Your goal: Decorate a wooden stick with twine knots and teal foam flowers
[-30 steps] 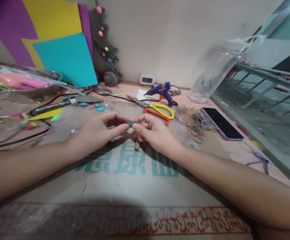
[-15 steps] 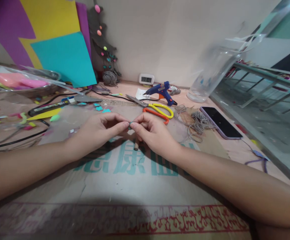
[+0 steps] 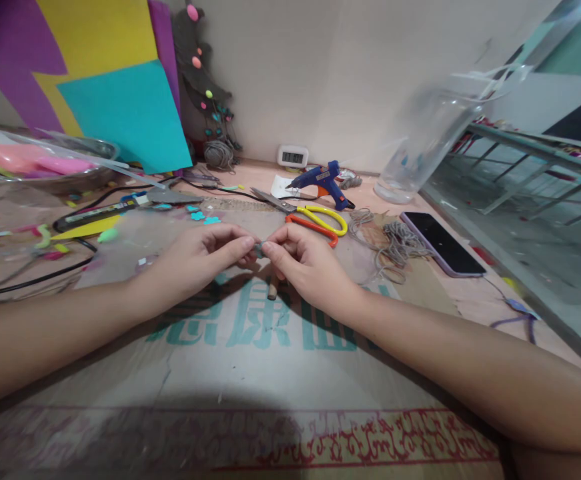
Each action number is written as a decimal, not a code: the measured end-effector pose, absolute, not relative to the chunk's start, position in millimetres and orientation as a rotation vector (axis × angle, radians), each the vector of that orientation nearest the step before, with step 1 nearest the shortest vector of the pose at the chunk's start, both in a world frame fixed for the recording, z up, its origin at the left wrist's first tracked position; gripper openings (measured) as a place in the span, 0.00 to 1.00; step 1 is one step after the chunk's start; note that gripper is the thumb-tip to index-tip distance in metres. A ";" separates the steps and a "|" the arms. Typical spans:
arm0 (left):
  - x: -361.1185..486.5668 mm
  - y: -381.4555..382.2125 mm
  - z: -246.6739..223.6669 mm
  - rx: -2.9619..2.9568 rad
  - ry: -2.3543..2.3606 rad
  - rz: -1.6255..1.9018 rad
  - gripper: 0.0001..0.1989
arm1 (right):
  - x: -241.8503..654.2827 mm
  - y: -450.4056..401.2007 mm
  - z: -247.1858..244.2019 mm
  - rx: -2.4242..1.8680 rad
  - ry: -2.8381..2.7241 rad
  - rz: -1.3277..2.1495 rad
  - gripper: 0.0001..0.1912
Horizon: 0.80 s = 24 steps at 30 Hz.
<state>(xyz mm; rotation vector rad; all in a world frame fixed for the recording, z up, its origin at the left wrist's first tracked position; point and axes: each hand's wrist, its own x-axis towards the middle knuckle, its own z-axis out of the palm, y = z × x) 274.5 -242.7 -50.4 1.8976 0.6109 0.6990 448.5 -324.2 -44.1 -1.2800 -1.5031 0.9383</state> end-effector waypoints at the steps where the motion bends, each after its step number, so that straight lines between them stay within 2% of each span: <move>1: 275.0 -242.5 -51.2 1.888 0.612 0.690 0.14 | 448.4 -324.3 -44.2 -1.278 -1.503 0.938 0.10; 9: 275.0 -245.3 -48.3 1.914 0.657 0.714 0.12 | 448.4 -326.0 -43.1 -1.313 -1.517 0.937 0.14; 15: 274.2 -245.1 -46.4 1.951 0.701 0.695 0.11 | 446.8 -326.0 -43.4 -1.318 -1.523 0.912 0.09; 24: 273.1 -244.4 -47.5 1.979 0.668 0.729 0.15 | 446.9 -325.4 -44.8 -1.284 -1.485 0.969 0.08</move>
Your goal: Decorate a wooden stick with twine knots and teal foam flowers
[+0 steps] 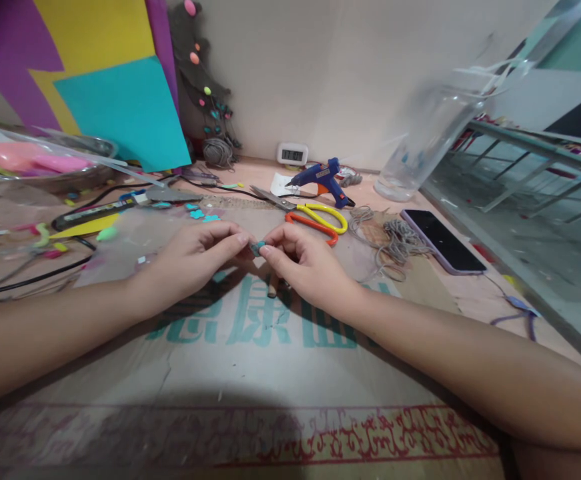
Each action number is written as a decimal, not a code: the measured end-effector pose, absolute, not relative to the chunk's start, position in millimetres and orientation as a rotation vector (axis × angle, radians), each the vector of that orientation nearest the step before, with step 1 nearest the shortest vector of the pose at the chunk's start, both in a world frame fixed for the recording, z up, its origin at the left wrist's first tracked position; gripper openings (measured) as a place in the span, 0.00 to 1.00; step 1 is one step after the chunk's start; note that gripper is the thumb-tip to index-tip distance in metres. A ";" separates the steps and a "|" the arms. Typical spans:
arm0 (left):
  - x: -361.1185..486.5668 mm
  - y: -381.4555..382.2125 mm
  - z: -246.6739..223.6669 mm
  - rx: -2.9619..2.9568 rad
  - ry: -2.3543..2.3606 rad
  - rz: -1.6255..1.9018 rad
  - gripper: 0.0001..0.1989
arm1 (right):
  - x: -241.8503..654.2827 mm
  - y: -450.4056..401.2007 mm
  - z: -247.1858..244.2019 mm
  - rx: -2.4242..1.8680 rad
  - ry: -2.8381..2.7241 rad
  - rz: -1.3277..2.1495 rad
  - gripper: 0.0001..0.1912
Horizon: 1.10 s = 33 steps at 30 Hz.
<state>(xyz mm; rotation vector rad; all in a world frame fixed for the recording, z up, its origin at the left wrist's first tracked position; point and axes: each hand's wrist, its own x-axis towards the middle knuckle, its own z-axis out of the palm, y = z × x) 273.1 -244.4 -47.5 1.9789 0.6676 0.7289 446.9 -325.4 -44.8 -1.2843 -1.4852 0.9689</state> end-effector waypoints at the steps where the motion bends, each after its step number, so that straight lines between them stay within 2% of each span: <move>1: 273.0 -244.3 -48.1 1.956 0.669 0.729 0.15 | 446.9 -325.4 -44.7 -1.281 -1.474 0.977 0.08; 12: 274.4 -244.9 -48.1 1.922 0.664 0.699 0.12 | 447.8 -325.2 -44.0 -1.289 -1.475 0.933 0.16; 22: 272.3 -244.1 -47.7 2.031 0.649 0.731 0.16 | 448.6 -324.5 -44.3 -1.292 -1.482 0.918 0.17; 27: 274.2 -243.8 -51.4 1.927 0.621 0.688 0.11 | 449.0 -325.0 -44.5 -1.289 -1.488 0.896 0.17; 33: 273.4 -243.3 -51.1 1.947 0.629 0.694 0.12 | 449.6 -324.4 -44.6 -1.319 -1.498 0.917 0.17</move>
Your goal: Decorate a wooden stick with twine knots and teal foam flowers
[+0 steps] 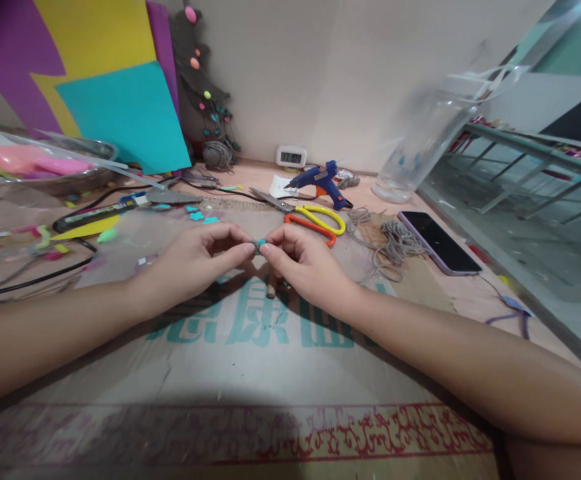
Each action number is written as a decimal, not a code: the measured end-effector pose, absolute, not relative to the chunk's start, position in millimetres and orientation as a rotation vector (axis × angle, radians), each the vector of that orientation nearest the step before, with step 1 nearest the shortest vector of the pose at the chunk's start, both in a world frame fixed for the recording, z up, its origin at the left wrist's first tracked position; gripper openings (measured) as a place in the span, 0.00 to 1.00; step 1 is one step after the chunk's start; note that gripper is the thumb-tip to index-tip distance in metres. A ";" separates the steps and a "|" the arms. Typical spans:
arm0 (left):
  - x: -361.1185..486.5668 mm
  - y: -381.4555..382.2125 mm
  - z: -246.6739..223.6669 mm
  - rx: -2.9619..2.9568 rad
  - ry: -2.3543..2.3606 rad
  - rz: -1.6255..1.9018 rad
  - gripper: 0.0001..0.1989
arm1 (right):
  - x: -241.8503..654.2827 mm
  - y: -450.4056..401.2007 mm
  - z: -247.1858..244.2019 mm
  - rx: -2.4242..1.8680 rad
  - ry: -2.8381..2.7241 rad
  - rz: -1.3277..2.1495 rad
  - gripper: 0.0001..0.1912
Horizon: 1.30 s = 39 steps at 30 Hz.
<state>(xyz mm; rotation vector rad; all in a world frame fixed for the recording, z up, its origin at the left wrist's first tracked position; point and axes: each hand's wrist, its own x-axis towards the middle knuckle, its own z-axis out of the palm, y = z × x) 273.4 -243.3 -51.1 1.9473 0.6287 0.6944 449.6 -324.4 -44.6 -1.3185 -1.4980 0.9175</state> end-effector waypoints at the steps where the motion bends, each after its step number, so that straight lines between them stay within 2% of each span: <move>1: 273.6 -243.1 -51.2 1.956 0.628 0.695 0.12 | 450.1 -324.0 -45.0 -1.320 -1.498 0.911 0.17; 15: 274.0 -243.4 -49.8 1.958 0.679 0.713 0.12 | 453.6 -323.3 -46.2 -1.371 -1.488 0.927 0.18; 21: 275.1 -242.2 -49.9 1.992 0.714 0.686 0.11 | 457.9 -326.2 -44.2 -1.432 -1.623 0.573 0.08; 24: 275.5 -242.0 -51.3 1.992 0.709 0.657 0.11 | 459.0 -327.3 -42.4 -1.424 -1.684 0.442 0.09; 27: 275.6 -242.0 -52.4 1.997 0.687 0.659 0.11 | 460.0 -326.6 -41.9 -1.439 -1.676 0.430 0.11; 39: 275.6 -242.7 -53.2 2.038 0.638 0.649 0.09 | 457.6 -327.7 -41.4 -1.503 -1.749 0.332 0.08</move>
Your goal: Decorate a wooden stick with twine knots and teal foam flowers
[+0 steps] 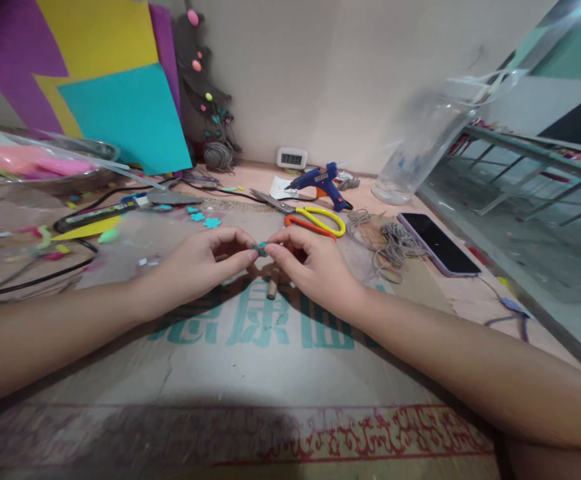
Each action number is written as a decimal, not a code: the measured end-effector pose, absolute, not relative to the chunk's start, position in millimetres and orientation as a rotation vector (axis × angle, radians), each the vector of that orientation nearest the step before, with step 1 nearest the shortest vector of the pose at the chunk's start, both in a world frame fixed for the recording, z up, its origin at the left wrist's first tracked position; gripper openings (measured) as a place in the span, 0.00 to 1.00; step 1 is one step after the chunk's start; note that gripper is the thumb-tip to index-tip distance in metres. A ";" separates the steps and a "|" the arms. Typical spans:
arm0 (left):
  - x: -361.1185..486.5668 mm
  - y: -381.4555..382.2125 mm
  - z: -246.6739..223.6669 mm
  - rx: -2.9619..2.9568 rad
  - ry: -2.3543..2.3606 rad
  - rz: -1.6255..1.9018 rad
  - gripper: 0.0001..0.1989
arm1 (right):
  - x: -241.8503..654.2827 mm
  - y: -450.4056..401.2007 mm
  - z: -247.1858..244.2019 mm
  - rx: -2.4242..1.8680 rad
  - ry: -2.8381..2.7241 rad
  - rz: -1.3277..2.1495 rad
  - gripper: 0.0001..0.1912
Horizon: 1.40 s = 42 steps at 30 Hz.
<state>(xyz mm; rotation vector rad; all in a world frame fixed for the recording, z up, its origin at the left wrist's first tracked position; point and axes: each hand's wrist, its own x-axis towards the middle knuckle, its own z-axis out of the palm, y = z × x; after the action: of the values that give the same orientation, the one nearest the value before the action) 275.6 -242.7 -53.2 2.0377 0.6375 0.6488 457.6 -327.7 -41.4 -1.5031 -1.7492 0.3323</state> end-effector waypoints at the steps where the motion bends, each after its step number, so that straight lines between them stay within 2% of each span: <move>1: 275.5 -242.7 -53.5 2.047 0.647 0.649 0.09 | 457.3 -327.5 -41.2 -1.505 -1.755 0.329 0.08; 14: 276.3 -242.4 -53.3 1.910 0.593 0.627 0.14 | 456.9 -325.1 -43.0 -1.475 -1.780 0.284 0.08; 23: 275.0 -241.5 -52.1 2.013 0.655 0.628 0.11 | 455.6 -325.4 -44.3 -1.434 -1.787 0.411 0.09; 31: 275.8 -241.0 -54.4 1.978 0.643 0.641 0.09 | 455.9 -326.7 -43.0 -1.455 -1.807 0.305 0.08; 38: 276.1 -243.0 -48.8 1.926 0.642 0.616 0.12 | 456.5 -326.2 -44.1 -1.450 -1.785 0.374 0.09; 42: 276.8 -243.4 -48.2 1.971 0.688 0.606 0.11 | 456.1 -326.7 -44.0 -1.453 -1.794 0.339 0.09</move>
<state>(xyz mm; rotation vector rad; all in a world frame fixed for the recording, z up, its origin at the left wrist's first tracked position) 276.8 -243.4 -48.2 1.9708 0.6882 0.6064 456.1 -326.7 -44.0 -1.4535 -1.7938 0.3386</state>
